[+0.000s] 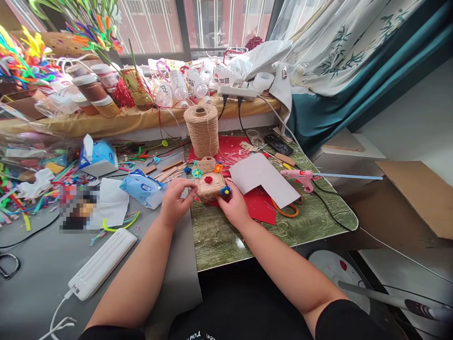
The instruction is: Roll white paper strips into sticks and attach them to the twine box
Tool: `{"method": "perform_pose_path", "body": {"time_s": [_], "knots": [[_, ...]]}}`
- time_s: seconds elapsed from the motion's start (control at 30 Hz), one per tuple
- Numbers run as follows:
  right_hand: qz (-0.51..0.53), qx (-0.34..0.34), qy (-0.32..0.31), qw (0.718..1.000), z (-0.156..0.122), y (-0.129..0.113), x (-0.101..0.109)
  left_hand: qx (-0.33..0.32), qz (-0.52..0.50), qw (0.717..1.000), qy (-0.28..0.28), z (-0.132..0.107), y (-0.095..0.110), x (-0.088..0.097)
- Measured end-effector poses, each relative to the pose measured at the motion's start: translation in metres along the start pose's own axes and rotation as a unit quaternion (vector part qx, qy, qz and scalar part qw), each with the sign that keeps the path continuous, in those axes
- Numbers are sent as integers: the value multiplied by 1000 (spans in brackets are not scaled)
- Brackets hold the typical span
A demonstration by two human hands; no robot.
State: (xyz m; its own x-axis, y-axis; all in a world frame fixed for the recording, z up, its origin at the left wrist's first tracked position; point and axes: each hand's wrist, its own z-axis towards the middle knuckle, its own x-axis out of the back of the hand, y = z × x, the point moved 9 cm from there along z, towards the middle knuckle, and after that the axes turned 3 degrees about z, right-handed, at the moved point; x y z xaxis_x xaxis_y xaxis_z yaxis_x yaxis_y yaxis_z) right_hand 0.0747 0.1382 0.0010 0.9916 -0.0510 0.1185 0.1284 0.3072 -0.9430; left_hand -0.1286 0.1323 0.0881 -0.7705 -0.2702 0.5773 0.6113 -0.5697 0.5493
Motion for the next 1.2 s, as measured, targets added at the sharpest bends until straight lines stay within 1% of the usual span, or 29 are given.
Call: {"method": "perform_pose_path", "body": {"time_s": [0.07, 0.1, 0.17, 0.2, 0.27, 0.33, 0.4, 0.5, 0.6, 0.67, 0.77, 0.9, 1.0, 1.07, 1.2], "knots": [[9, -11, 5, 1000, -2, 4, 2, 49, -16, 997, 49, -4, -11, 9], [18, -18, 10, 1000, -3, 6, 3, 79, -25, 994, 65, -6, -18, 12], [45, -27, 23, 998, -4, 10, 7, 132, -33, 988, 78, -12, -29, 14], [62, -28, 32, 997, -3, 11, 9, 146, -31, 985, 82, -13, -32, 14], [99, -19, 52, 994, -1, 9, 14, 150, -28, 983, 97, -14, -35, 17], [132, 0, 77, 988, 2, 6, 21, 138, -45, 984, 104, -11, -37, 18], [156, 18, 103, 982, 5, 2, 28, 123, -60, 988, 74, -6, -38, 13], [181, 26, 115, 976, 5, 1, 31, 114, -59, 991, -29, -4, -41, -5], [176, 0, 81, 981, 3, 5, 23, 123, -86, 981, -122, -10, -42, -26], [152, -20, 48, 987, 1, 7, 15, 138, -110, 973, -149, -15, -43, -35], [108, -32, 14, 994, -1, 7, 8, 166, -118, 965, -162, -21, -47, -44], [88, -27, -1, 996, -1, 3, 6, 189, -129, 960, -161, -22, -49, -48], [110, -21, -8, 994, -1, -1, 5, 210, -141, 956, -149, -21, -53, -47], [122, -17, -11, 992, -1, -5, 4, 206, -138, 959, -138, -19, -53, -44], [143, 0, -22, 990, -2, -19, 4, 191, -142, 966, -97, -14, -48, -38]]}}
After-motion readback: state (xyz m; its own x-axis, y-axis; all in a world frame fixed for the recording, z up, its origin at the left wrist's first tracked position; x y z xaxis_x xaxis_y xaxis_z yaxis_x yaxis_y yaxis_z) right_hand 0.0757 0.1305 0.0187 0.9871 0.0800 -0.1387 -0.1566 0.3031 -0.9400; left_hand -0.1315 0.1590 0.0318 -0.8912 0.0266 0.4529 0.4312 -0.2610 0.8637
